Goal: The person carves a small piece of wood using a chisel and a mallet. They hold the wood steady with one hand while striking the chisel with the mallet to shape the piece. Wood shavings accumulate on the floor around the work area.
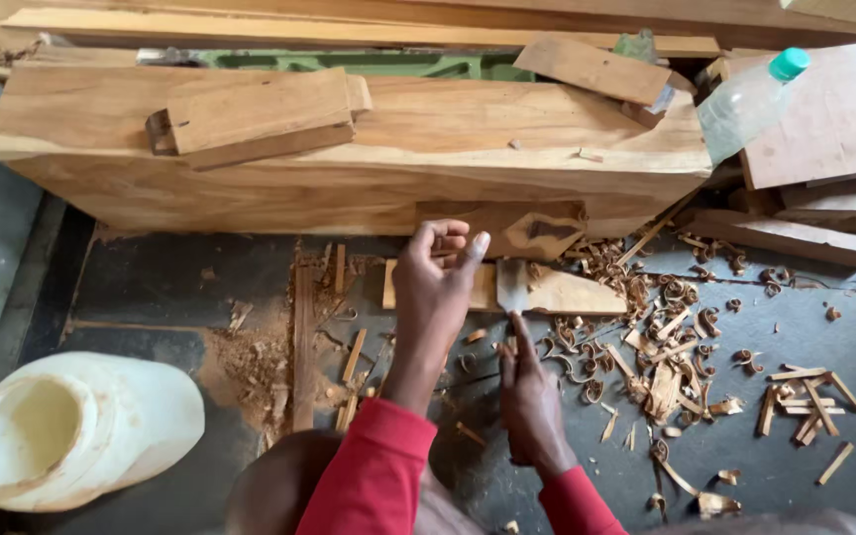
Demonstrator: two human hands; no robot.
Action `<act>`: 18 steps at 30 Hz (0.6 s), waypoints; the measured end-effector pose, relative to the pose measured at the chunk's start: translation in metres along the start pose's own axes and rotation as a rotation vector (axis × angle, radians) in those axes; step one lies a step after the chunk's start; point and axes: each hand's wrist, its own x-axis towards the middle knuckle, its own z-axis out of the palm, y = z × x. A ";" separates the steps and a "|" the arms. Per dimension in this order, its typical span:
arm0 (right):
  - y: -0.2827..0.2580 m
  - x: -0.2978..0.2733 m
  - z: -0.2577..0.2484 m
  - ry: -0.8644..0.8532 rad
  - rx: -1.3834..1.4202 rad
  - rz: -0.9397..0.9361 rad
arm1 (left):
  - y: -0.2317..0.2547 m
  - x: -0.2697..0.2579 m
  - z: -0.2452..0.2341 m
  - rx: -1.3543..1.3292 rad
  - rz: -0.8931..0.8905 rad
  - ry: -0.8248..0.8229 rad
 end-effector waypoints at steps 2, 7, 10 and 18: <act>0.008 -0.013 -0.004 -0.003 0.151 0.079 | -0.007 -0.001 0.003 0.049 -0.072 -0.044; 0.019 -0.019 -0.027 0.080 0.594 0.101 | -0.047 0.003 0.020 0.369 -0.066 -0.141; 0.029 -0.025 -0.051 -0.031 0.491 0.138 | -0.080 0.001 0.035 0.544 0.133 -0.223; 0.042 -0.049 -0.062 -0.172 0.128 0.321 | -0.117 0.005 0.053 0.892 0.324 -0.481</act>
